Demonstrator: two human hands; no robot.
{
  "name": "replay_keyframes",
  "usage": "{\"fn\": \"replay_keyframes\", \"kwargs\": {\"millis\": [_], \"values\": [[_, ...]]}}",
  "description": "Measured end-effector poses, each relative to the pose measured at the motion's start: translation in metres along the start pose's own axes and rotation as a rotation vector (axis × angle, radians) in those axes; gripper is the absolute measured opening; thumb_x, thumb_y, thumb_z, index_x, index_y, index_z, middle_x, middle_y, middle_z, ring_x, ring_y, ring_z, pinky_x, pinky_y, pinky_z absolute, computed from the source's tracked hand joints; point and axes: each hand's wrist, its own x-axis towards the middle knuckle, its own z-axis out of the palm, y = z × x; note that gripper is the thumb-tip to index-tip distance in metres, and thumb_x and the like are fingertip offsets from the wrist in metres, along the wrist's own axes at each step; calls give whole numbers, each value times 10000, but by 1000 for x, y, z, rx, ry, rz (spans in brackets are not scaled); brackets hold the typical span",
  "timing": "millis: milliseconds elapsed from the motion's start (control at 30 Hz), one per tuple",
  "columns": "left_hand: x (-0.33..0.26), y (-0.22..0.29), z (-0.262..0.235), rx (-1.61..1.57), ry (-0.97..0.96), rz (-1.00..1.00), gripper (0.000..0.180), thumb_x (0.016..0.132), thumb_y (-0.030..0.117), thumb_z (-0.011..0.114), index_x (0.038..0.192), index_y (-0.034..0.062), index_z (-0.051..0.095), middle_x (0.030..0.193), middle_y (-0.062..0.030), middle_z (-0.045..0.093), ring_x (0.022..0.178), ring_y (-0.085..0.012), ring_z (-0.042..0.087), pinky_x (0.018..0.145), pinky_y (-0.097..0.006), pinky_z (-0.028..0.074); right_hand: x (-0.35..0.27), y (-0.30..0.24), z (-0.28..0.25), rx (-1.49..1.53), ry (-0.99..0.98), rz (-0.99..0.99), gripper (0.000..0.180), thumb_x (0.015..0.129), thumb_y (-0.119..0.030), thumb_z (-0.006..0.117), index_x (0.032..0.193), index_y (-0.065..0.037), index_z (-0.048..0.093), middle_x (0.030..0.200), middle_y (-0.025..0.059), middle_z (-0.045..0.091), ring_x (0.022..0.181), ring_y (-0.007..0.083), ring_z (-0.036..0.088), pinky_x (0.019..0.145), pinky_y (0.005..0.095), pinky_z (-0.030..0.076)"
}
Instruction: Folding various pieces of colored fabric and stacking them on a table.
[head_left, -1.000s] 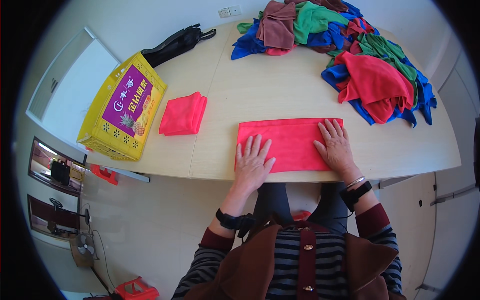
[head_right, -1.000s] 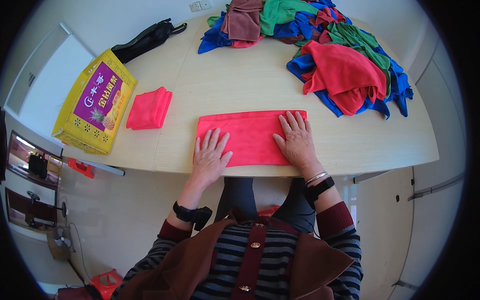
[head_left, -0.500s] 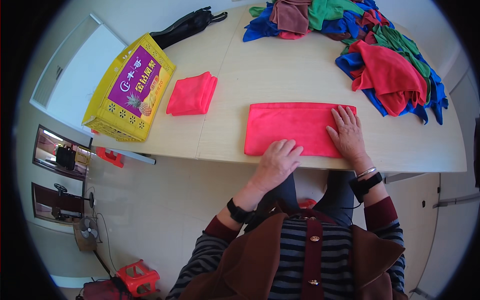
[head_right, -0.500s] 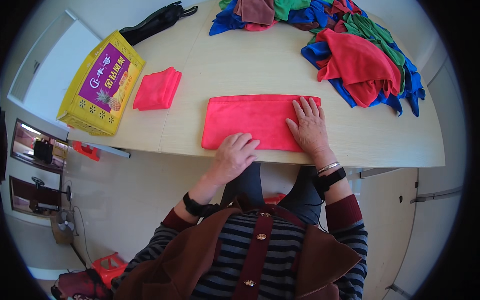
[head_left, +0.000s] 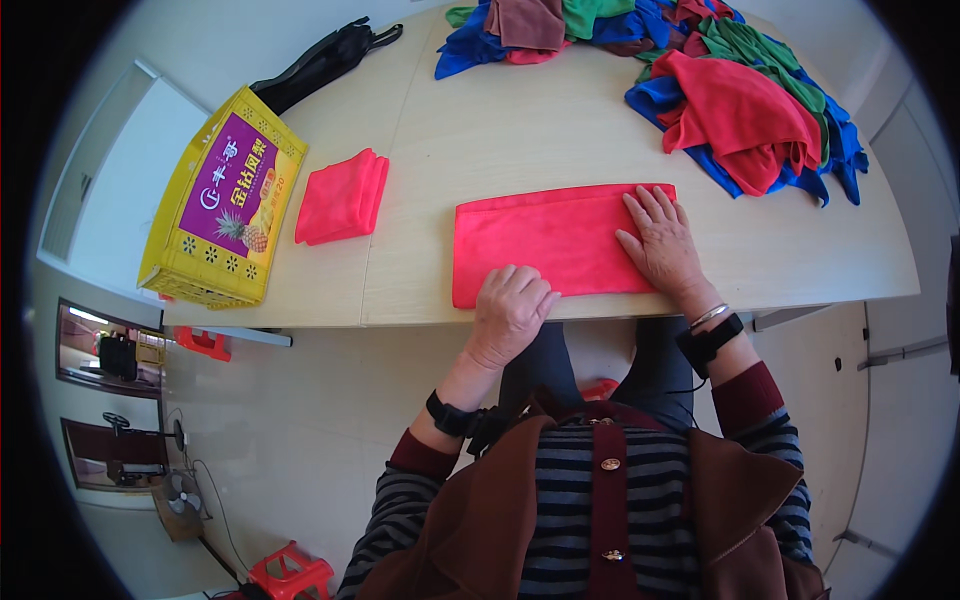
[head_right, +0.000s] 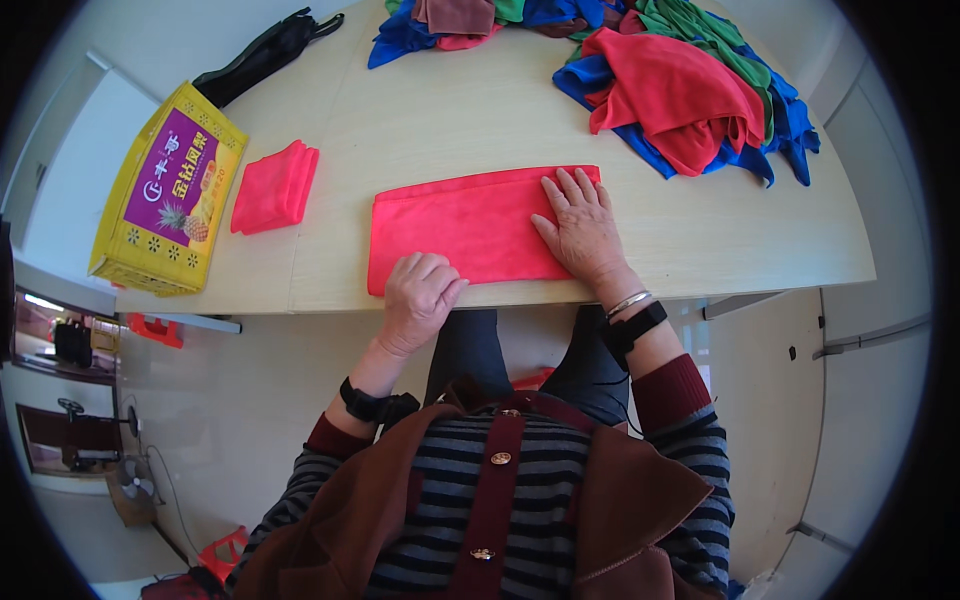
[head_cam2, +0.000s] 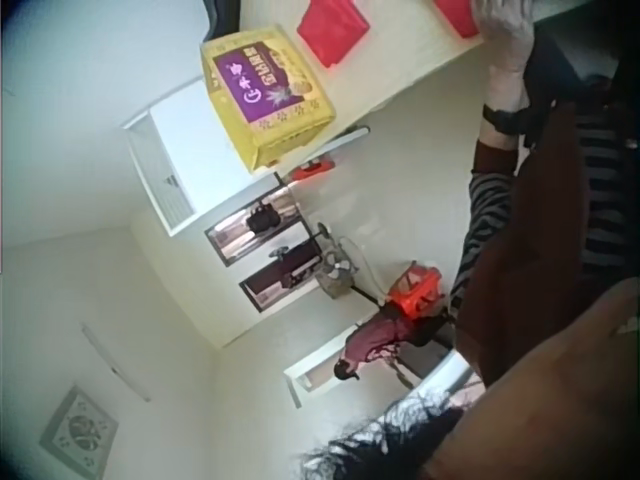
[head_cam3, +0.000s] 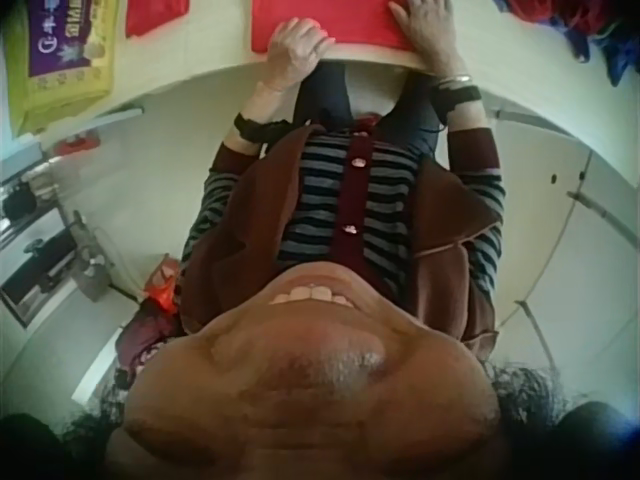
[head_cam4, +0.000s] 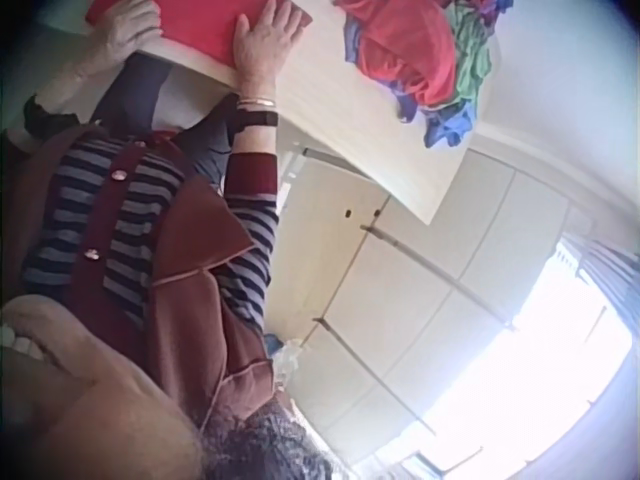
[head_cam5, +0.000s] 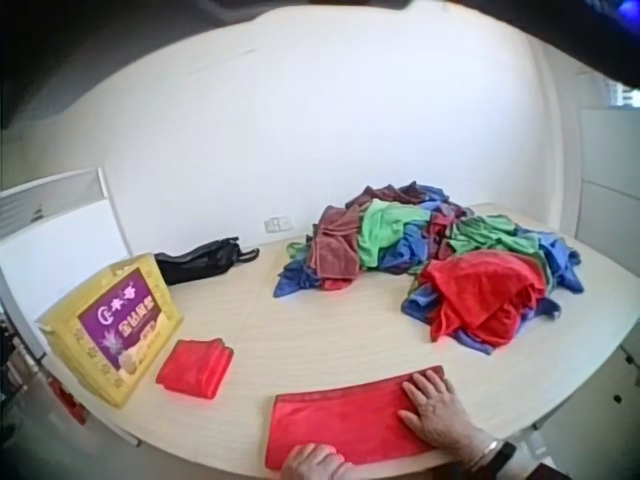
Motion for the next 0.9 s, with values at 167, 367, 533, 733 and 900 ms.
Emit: {"fn": "replay_keyframes", "kwargs": {"millis": [167, 367, 533, 733, 900], "values": [[23, 12, 7, -23, 20, 110, 435, 762, 189, 697, 1163, 56, 597, 1211, -112, 576, 1145, -280, 528, 959, -398, 430, -1, 3, 0, 2, 13, 6, 553, 942, -417, 466, 1390, -94, 427, 1451, 139, 393, 1375, 322, 297, 1143, 444, 195], [-4, 23, 11, -26, -185, 63, 594, 772, 233, 698, 1308, 58, 510, 1370, -127, 485, 1282, -299, 436, 1086, -448, 312, -2, 4, 4, 25, 34, -13, 546, 940, -417, 474, 1379, -93, 441, 1446, 142, 398, 1373, 322, 303, 1141, 452, 197], [-34, 8, -1, 49, -155, -30, 579, 782, 245, 686, 1298, 49, 511, 1373, -130, 480, 1290, -299, 430, 1084, -468, 309, -5, 0, 2, 35, 16, -4, 541, 937, -413, 482, 1372, -93, 449, 1433, 151, 410, 1369, 328, 307, 1136, 452, 206], [-62, -20, -11, 176, -48, -81, 425, 819, 199, 653, 1204, 39, 572, 1287, -151, 545, 1238, -308, 483, 1051, -456, 352, -1, 12, 16, -13, 83, -29, 541, 936, -409, 492, 1377, -98, 443, 1432, 154, 410, 1362, 335, 320, 1117, 463, 249], [-33, -28, -18, 24, 48, -244, 363, 890, 215, 586, 1206, 36, 578, 1265, -161, 556, 1227, -327, 483, 1032, -463, 357, -3, -38, 2, -25, 218, -110, 560, 932, -430, 500, 1389, -114, 430, 1440, 144, 403, 1362, 331, 326, 1119, 471, 250]]}}
